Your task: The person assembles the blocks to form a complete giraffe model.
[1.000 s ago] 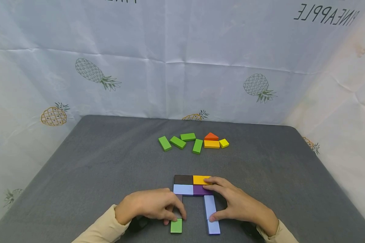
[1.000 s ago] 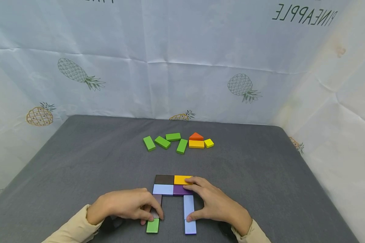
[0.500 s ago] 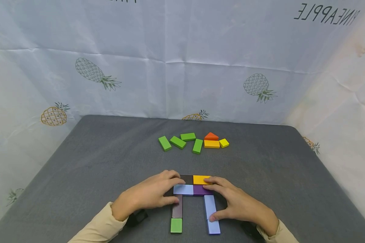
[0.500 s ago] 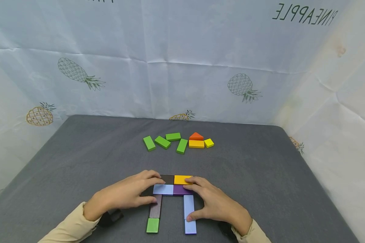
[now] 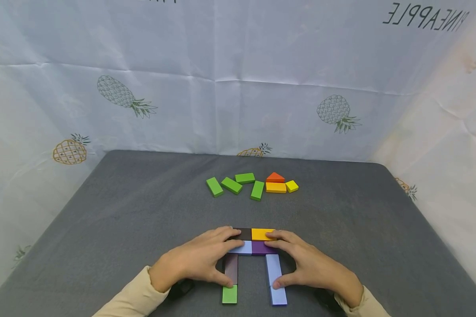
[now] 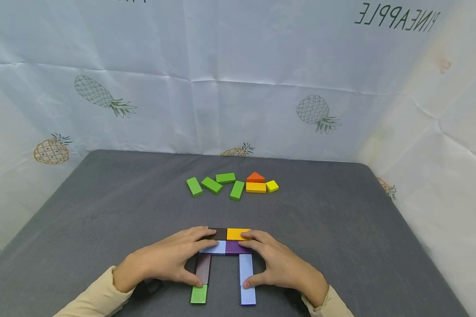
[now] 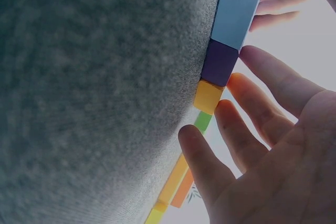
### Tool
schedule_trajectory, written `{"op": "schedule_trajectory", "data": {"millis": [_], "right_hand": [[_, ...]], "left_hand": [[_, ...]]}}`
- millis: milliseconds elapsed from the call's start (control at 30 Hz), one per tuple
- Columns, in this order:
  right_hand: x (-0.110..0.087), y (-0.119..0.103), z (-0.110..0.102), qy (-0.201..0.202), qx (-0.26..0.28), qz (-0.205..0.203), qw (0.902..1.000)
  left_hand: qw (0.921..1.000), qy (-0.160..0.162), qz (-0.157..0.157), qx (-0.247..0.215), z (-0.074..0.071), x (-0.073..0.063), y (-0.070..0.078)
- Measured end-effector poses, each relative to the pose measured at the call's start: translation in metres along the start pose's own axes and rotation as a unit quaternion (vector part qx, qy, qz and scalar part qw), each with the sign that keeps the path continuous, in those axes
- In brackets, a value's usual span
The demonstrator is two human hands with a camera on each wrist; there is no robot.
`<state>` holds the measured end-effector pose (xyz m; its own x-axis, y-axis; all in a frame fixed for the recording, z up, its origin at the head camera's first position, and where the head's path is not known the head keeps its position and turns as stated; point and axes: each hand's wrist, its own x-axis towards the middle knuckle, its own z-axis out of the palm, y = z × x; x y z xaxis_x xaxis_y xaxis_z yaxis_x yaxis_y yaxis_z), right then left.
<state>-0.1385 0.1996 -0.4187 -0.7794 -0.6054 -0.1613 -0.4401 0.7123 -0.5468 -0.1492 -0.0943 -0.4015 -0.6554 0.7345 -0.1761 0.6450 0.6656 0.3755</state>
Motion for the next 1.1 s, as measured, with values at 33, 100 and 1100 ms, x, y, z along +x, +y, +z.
{"op": "schedule_trajectory", "data": {"millis": [33,100,1100], "right_hand": [[0.0,0.0,0.0,0.0,0.0,0.0,1.0],[0.0,0.0,0.0,-0.001,0.0,0.002,1.0],[0.02,0.006,-0.013,0.094,-0.059,-0.031,0.9933]], "left_hand": [[1.0,0.0,-0.001,0.0,0.0,0.0,0.0],[1.0,-0.001,-0.003,0.0,0.001,0.0,0.0],[0.9982,0.032,0.021,-0.046,0.015,-0.003,-0.013]]}}
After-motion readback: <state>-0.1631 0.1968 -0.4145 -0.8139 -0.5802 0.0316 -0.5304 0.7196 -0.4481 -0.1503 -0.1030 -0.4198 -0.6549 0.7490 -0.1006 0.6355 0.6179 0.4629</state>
